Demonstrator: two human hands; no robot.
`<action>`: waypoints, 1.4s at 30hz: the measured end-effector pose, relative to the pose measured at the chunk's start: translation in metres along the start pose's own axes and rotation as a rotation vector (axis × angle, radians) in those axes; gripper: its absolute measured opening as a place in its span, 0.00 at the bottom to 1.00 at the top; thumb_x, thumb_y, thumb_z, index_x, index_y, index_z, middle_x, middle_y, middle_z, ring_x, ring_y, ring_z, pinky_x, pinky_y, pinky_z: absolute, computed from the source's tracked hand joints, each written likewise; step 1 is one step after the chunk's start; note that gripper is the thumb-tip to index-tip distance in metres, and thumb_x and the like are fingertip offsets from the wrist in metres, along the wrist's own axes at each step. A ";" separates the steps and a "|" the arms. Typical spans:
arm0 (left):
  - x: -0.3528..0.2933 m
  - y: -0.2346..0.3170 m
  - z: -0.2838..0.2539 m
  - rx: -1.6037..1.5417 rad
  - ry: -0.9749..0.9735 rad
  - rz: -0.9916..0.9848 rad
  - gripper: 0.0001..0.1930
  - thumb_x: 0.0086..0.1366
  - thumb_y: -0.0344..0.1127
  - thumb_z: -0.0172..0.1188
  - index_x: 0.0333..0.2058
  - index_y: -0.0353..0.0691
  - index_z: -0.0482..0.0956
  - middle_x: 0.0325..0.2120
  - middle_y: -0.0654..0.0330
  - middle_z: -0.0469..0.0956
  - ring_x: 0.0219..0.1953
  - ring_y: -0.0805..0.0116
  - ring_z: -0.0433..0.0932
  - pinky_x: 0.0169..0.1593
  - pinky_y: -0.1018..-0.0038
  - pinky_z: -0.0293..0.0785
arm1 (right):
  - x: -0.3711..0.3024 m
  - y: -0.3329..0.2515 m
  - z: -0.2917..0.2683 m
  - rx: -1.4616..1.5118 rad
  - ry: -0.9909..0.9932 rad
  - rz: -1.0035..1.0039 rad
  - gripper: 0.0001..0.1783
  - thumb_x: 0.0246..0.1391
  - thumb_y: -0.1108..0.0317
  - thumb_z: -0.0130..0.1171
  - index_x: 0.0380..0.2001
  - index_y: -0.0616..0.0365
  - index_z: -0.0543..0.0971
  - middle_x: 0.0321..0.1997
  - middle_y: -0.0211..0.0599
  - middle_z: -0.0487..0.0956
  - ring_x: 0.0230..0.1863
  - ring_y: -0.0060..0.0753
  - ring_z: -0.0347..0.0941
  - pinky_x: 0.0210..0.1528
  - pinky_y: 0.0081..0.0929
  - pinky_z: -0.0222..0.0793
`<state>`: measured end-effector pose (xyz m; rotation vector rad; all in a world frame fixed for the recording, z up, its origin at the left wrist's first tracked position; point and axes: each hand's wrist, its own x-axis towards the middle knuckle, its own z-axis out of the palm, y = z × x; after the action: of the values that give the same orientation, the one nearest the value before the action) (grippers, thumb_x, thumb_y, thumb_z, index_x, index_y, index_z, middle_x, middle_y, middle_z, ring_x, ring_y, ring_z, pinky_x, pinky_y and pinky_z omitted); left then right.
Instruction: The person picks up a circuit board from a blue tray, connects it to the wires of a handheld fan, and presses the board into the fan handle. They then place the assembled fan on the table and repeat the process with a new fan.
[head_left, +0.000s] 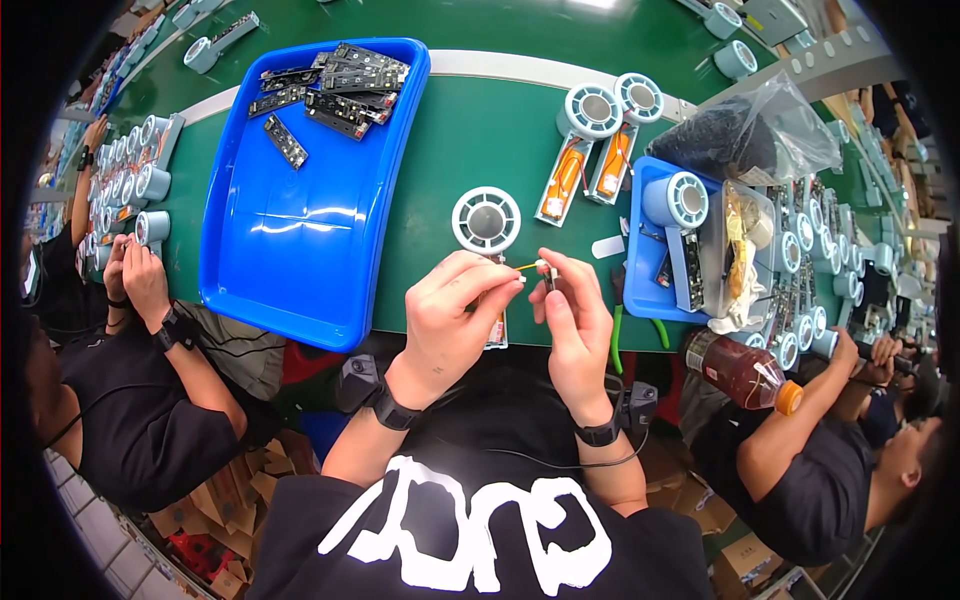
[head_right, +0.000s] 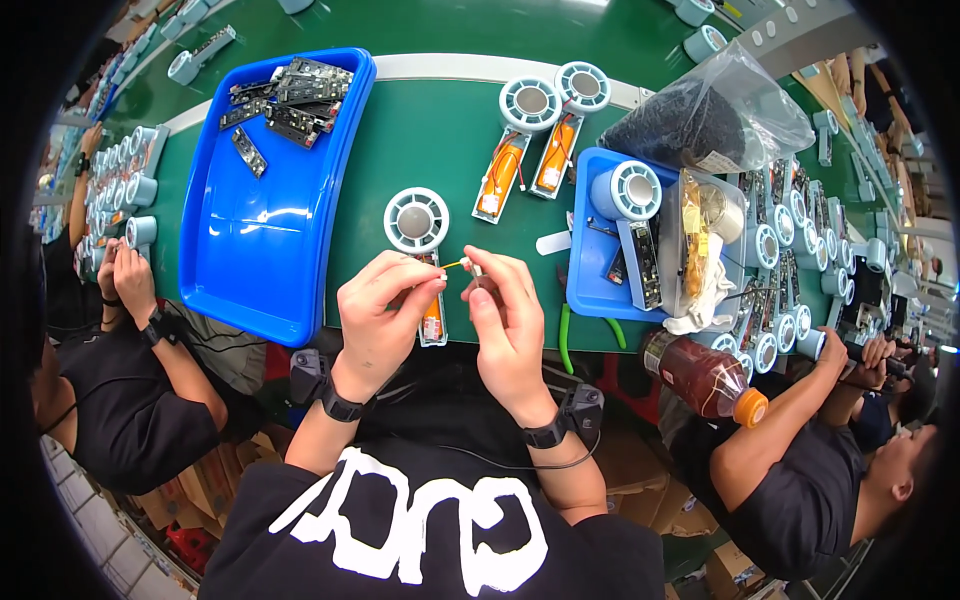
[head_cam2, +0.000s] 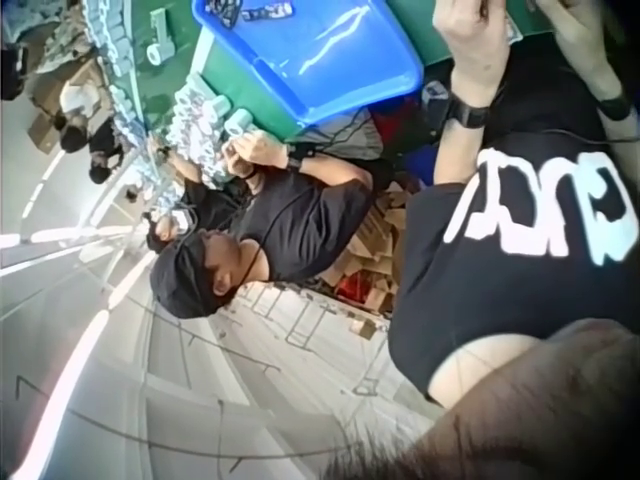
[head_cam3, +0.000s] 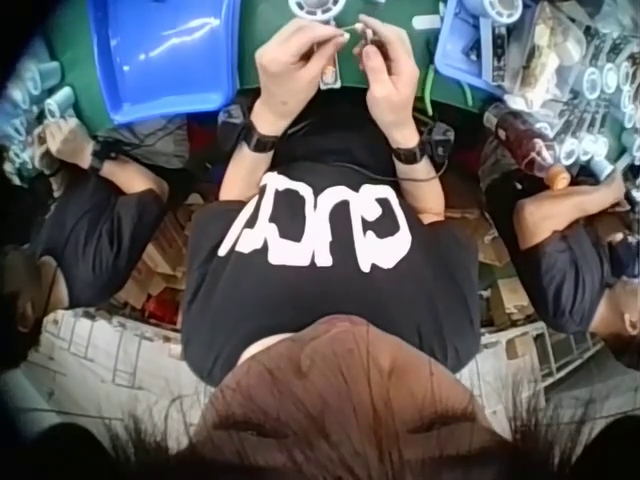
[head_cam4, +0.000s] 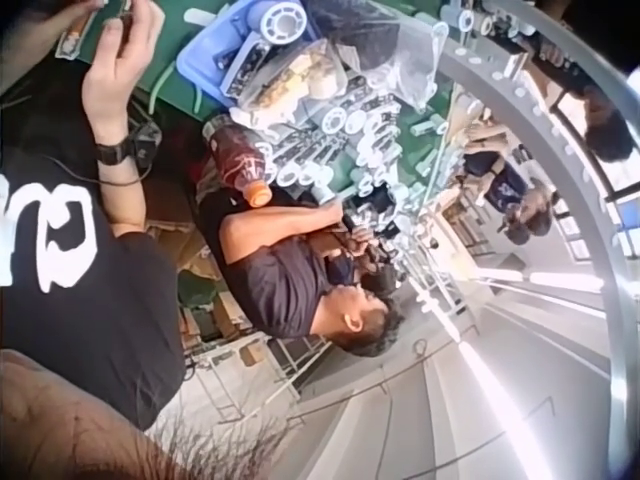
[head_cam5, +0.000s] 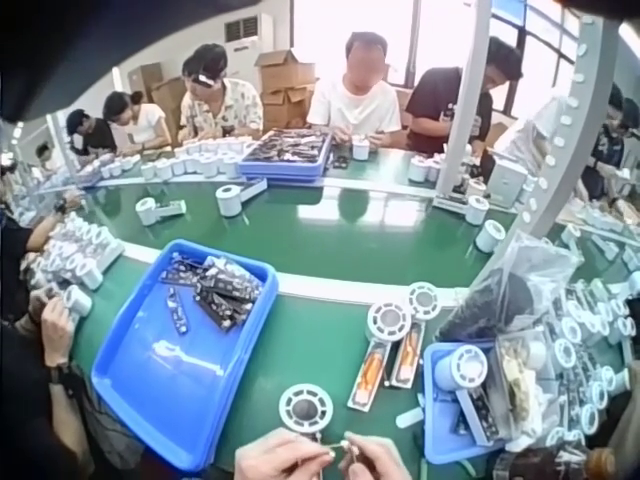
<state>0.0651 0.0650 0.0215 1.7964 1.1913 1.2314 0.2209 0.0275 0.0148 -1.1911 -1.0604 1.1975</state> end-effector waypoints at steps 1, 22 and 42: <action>0.001 0.001 0.001 0.020 0.000 0.002 0.06 0.58 0.21 0.70 0.35 0.34 0.86 0.30 0.57 0.82 0.27 0.70 0.80 0.30 0.78 0.75 | -0.002 0.003 0.000 -0.015 0.001 -0.036 0.20 0.69 0.72 0.50 0.61 0.64 0.74 0.50 0.36 0.74 0.39 0.21 0.71 0.41 0.19 0.69; 0.011 -0.004 -0.001 0.162 -0.103 0.206 0.06 0.58 0.26 0.68 0.33 0.38 0.79 0.27 0.57 0.78 0.31 0.56 0.78 0.32 0.65 0.75 | -0.004 0.029 -0.009 -0.218 0.012 -0.311 0.20 0.61 0.83 0.58 0.57 0.64 0.78 0.56 0.43 0.77 0.50 0.31 0.77 0.51 0.24 0.76; 0.015 -0.009 -0.008 0.094 -0.157 0.211 0.07 0.56 0.24 0.70 0.31 0.36 0.79 0.25 0.57 0.75 0.28 0.58 0.75 0.32 0.67 0.72 | 0.010 0.022 -0.018 -0.353 -0.087 -0.463 0.24 0.49 0.87 0.65 0.52 0.64 0.84 0.49 0.45 0.83 0.47 0.42 0.81 0.48 0.31 0.78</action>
<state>0.0572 0.0825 0.0212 2.0906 1.0059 1.1403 0.2374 0.0352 -0.0092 -1.0778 -1.5603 0.7230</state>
